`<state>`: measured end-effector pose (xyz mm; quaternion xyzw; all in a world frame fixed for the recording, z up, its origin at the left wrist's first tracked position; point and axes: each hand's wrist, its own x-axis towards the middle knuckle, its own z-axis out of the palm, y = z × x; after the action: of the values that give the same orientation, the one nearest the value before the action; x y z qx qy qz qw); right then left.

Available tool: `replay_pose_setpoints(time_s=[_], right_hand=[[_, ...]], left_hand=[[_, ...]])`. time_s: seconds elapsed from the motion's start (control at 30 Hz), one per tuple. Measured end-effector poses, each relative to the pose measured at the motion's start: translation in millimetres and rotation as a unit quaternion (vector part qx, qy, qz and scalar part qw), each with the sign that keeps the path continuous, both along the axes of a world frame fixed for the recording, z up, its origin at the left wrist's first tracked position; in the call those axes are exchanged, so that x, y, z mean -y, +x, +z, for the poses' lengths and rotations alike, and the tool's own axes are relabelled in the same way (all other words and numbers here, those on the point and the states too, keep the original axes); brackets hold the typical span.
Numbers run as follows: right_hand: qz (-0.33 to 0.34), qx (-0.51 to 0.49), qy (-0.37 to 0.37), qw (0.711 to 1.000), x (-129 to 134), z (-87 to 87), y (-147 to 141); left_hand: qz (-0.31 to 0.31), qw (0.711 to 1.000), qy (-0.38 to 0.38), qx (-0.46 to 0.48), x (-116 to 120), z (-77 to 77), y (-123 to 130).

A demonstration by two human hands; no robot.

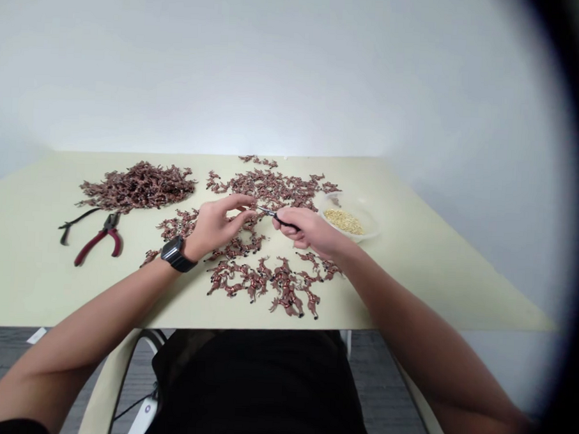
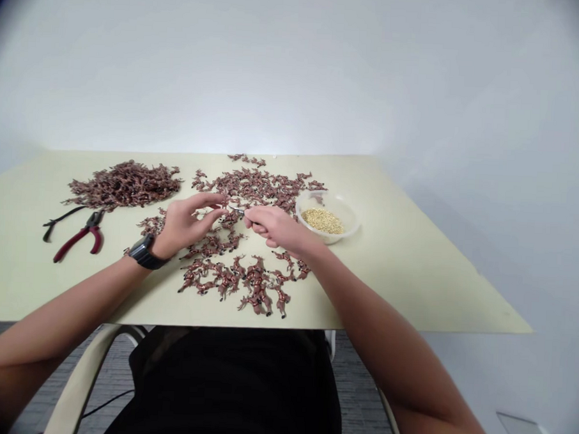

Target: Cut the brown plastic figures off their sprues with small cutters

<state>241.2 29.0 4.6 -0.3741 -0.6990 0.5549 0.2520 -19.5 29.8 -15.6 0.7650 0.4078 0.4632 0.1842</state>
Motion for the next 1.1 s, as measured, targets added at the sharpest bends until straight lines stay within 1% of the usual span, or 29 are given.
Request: replay_pose_setpoints(time_s=[0.03,0.1,0.17,0.23,0.37,0.5,0.83,1.1], right_hand=[[-0.027,0.031,0.071,0.997,1,-2.0,-1],[-0.073,0.088,0.197,0.974,1,-6.0,-3],[-0.089,0.121,0.266,0.952,1,-9.2,-3],[-0.083,0.131,0.296,0.942,-1,-10.8,-1],[-0.069,0.131,0.323,0.935,-2,-10.3,1],[-0.065,0.14,0.331,0.931,-2,-9.8,2],[-0.062,0.153,0.336,0.927,-1,-6.8,2],[-0.059,0.159,0.342,0.924,-1,-3.6,3]], left_hand=[[0.002,0.999,-0.021,0.027,1,1.1,3],[-0.019,0.993,-0.085,0.08,3,3.7,7],[-0.053,0.979,-0.155,0.122,3,5.6,8],[-0.082,0.964,-0.203,0.151,1,5.6,8],[-0.115,0.941,-0.25,0.197,-5,0.7,5],[-0.125,0.927,-0.269,0.228,-8,-3.8,6],[-0.135,0.925,-0.273,0.227,-9,-7.4,3],[-0.144,0.922,-0.276,0.231,-9,-6.3,3]])
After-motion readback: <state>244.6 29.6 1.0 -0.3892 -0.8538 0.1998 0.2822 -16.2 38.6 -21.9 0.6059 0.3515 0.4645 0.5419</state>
